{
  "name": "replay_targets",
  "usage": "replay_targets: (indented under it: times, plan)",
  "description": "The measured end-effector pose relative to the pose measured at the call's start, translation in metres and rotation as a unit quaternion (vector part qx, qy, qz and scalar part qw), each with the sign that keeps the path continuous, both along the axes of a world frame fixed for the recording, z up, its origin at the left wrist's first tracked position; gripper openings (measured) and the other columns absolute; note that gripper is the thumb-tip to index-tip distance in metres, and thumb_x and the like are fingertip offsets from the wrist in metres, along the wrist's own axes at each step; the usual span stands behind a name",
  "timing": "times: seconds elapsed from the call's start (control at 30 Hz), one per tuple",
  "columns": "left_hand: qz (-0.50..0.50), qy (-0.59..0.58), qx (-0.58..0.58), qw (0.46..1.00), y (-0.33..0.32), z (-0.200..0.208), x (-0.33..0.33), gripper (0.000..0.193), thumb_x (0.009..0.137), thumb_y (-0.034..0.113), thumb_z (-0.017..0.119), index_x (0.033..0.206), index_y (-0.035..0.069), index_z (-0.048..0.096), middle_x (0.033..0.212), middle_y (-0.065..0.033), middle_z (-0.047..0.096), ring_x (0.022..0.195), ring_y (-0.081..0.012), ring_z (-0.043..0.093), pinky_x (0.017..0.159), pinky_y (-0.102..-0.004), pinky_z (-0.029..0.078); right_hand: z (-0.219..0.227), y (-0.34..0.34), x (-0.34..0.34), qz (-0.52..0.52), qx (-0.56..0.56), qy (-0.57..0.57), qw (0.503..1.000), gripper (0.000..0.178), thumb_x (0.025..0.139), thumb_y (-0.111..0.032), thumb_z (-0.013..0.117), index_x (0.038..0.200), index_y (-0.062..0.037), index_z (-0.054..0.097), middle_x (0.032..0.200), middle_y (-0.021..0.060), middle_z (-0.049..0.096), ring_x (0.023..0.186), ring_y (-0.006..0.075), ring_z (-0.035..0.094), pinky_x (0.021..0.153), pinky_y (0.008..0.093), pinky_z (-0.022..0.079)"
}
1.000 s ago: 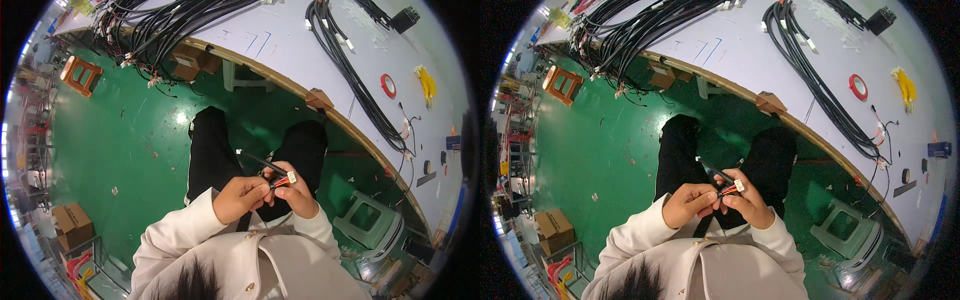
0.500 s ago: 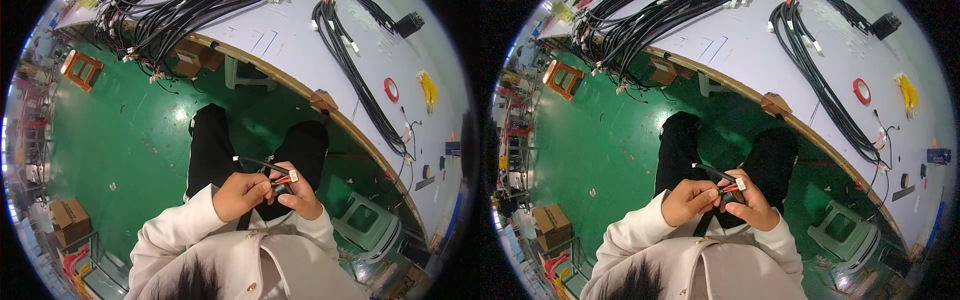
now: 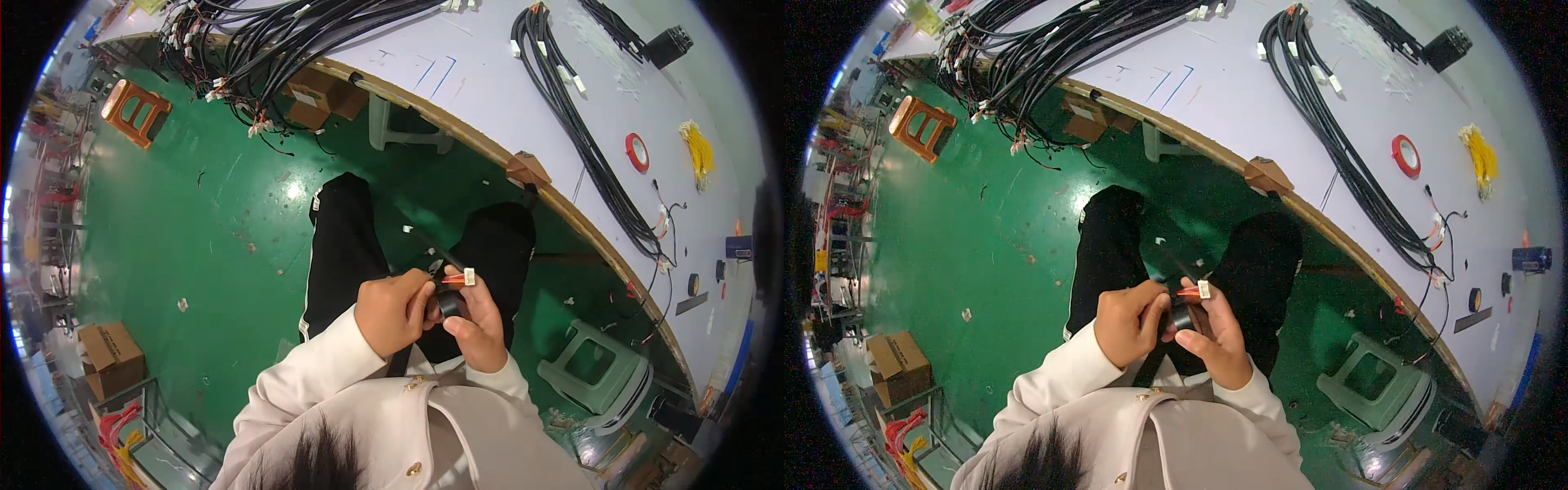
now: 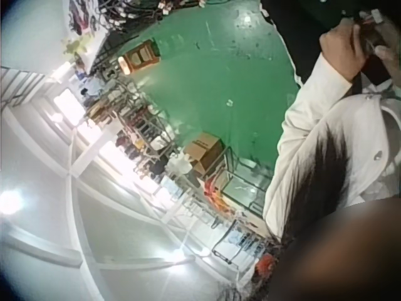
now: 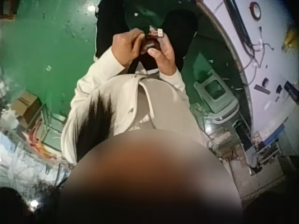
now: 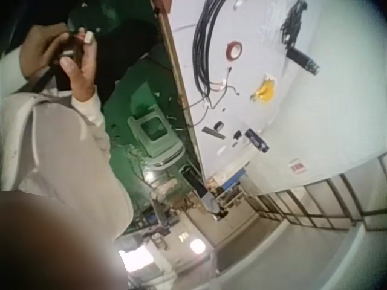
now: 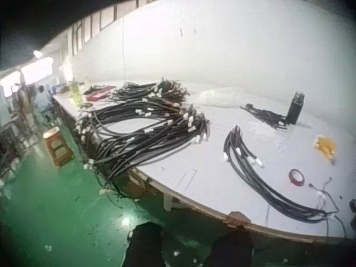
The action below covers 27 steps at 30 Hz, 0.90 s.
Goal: Wrapping wire bundles with electrical tape at an industrial workbench.
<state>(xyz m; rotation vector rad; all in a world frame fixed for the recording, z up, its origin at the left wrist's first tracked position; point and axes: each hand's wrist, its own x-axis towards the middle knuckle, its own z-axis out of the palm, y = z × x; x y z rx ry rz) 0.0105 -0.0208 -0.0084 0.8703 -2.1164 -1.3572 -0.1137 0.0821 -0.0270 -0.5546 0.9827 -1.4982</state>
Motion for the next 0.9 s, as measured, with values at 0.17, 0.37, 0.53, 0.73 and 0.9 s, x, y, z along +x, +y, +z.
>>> replay_targets:
  times: [0.17, 0.37, 0.53, 0.73, 0.9]
  plan:
    - [0.028, -0.027, -0.214, 0.976, -0.002, -0.013, -0.001, 0.006, 0.073, 0.004, 0.059, 0.076, 0.006, 0.053, 0.058, -0.0097, 0.054, 0.049, -0.0286, 0.057, 0.045, -0.0366, 0.045, 0.019, 0.001, 0.009, -0.064, 0.029, -0.048, 0.996, 0.07, 0.08, -0.015, 0.062, 0.136, 0.0014, 0.024, 0.11, 0.0157, 0.052, 0.091, 0.0234, 0.059, 0.082, 0.0341, 0.05]
    - [-0.044, -0.072, -0.207, 0.975, -0.004, -0.005, 0.009, 0.006, 0.073, 0.003, 0.058, 0.077, 0.004, 0.054, 0.062, -0.0105, 0.058, 0.054, -0.0288, 0.058, 0.047, -0.0362, 0.044, 0.044, -0.004, -0.003, -0.088, 0.045, -0.197, 0.975, 0.069, 0.088, -0.022, 0.051, 0.141, 0.0002, 0.012, 0.122, 0.0308, 0.047, 0.106, 0.0362, 0.057, 0.091, 0.0409, 0.047]
    - [-0.043, 0.014, 0.133, 0.99, -0.008, -0.003, 0.016, 0.014, 0.089, 0.011, 0.051, 0.081, 0.0, 0.056, 0.061, -0.0048, 0.053, 0.051, -0.0155, 0.048, 0.048, -0.0277, 0.037, 0.006, 0.019, -0.02, 0.126, -0.026, -0.012, 0.992, 0.027, 0.086, -0.015, 0.054, 0.106, 0.0026, 0.047, 0.098, 0.0223, 0.061, 0.096, 0.0307, 0.06, 0.09, 0.0387, 0.045]
    - [-0.143, 0.073, 0.423, 0.892, -0.015, 0.008, 0.019, 0.031, 0.098, 0.026, 0.042, 0.085, 0.001, 0.055, 0.061, 0.0038, 0.038, 0.054, -0.0052, 0.03, 0.05, -0.0202, 0.027, -0.015, -0.008, -0.005, 0.035, 0.011, 0.04, 0.999, 0.058, 0.08, -0.001, 0.06, 0.132, 0.0003, 0.034, 0.119, 0.0128, 0.053, 0.108, 0.0198, 0.053, 0.097, 0.0346, 0.038]
    - [-0.204, 0.063, 0.528, 0.822, -0.022, 0.005, 0.026, 0.031, 0.098, 0.026, 0.041, 0.083, 0.002, 0.054, 0.06, 0.0044, 0.037, 0.053, -0.0059, 0.032, 0.05, -0.0207, 0.028, 0.007, -0.038, -0.02, 0.011, -0.088, -0.044, 0.995, 0.075, 0.073, -0.016, 0.071, 0.136, 0.0005, 0.035, 0.121, 0.0122, 0.052, 0.11, 0.0193, 0.051, 0.094, 0.0336, 0.041]
